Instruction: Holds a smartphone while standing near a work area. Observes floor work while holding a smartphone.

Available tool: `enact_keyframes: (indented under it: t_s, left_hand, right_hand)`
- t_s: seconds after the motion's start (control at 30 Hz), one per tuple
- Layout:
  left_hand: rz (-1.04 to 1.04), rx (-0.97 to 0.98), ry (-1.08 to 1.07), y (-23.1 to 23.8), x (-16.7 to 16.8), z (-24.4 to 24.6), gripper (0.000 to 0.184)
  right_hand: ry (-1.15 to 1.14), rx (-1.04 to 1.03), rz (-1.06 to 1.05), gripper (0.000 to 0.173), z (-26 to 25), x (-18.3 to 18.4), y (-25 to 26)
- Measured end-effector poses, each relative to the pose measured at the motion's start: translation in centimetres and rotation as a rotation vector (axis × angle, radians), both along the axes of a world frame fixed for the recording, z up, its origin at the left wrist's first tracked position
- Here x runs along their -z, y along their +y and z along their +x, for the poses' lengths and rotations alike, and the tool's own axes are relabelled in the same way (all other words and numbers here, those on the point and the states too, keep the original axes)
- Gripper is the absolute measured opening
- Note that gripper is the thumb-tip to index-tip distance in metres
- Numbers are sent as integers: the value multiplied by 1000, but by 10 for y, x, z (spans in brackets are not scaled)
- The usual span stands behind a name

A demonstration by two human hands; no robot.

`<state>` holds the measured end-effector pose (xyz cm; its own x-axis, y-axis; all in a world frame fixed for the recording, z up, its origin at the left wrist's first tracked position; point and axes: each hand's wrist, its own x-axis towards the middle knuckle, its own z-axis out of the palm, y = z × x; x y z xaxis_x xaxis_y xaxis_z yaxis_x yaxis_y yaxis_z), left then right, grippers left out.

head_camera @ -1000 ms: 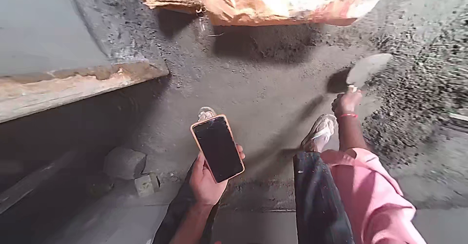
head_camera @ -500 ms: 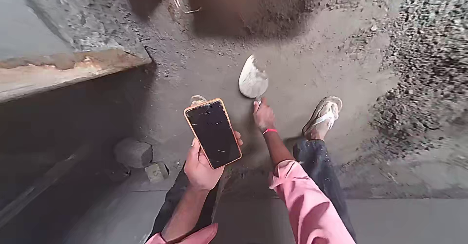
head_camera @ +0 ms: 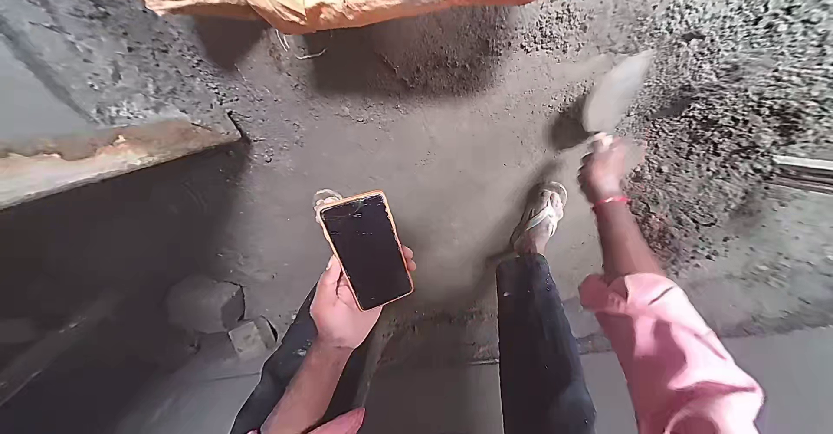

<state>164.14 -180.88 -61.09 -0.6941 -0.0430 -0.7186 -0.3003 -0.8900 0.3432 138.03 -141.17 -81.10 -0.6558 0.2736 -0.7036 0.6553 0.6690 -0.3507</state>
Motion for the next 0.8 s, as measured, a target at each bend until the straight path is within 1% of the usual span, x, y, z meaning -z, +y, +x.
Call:
enact_keyframes:
  t_s: [0.07, 0.13, 0.17, 0.23, 0.27, 0.33, 0.43, 0.5, 0.53, 0.57, 0.6, 0.63, 0.67, 0.7, 0.73, 0.77, 0.8]
  left_hand:
    - [-4, 27, 25, 3, 3, -4, 70]
    - [8, 37, 21, 8, 5, -4, 69]
    - [7, 41, 16, 9, 7, -5, 68]
    - [-1, 55, 0, 11, 13, -4, 68]
    - [-7, 62, -10, 12, 15, -2, 69]
    - [-19, 76, -33, 14, 13, 1, 68]
    - [-10, 64, -15, 17, 16, -6, 66]
    - [-5, 73, -9, 22, 12, -6, 66]
    - [-7, 78, 0, 23, 15, -9, 66]
    - [-9, 85, 10, 23, 17, -12, 66]
    - [-3, 91, 14, 24, 16, -11, 67]
    - [3, 96, 11, 26, 13, -8, 67]
    - [3, 106, 10, 27, 11, -8, 67]
    - [-5, 113, 15, 27, 15, -12, 66]
    - [-10, 115, 22, 27, 18, -16, 65]
    - [-2, 115, 20, 27, 18, -16, 65]
    - [7, 118, 11, 29, 14, -13, 65]
  right_hand:
    - [-123, -325, 32, 55, 70, -9, -46]
    - [-311, -567, 74, 60, 144, -10, -103]
    - [-376, -638, 76, 61, 172, -9, -130]
    - [-450, -679, 83, 61, 203, -3, -166]
    - [-440, -663, 95, 61, 205, 0, -171]
    - [-375, -608, 115, 61, 185, 7, -156]
    - [-247, -515, 159, 62, 100, 22, -105]
    - [-230, -473, 181, 62, 45, 26, -62]
    - [-196, -419, 159, 60, 16, 27, -44]
    - [-130, -306, 114, 59, -7, 28, -28]
    - [-46, -141, 76, 58, -19, 32, -10]
    - [20, 27, 67, 56, -25, 30, 5]
    - [51, 94, 83, 57, -28, 21, 15]
    - [72, 45, 96, 59, -27, 8, 19]
    - [57, -71, 105, 60, -15, -6, 15]
    - [-15, -188, 108, 60, 13, -19, 5]
    - [-100, -294, 115, 62, 57, -26, -5]
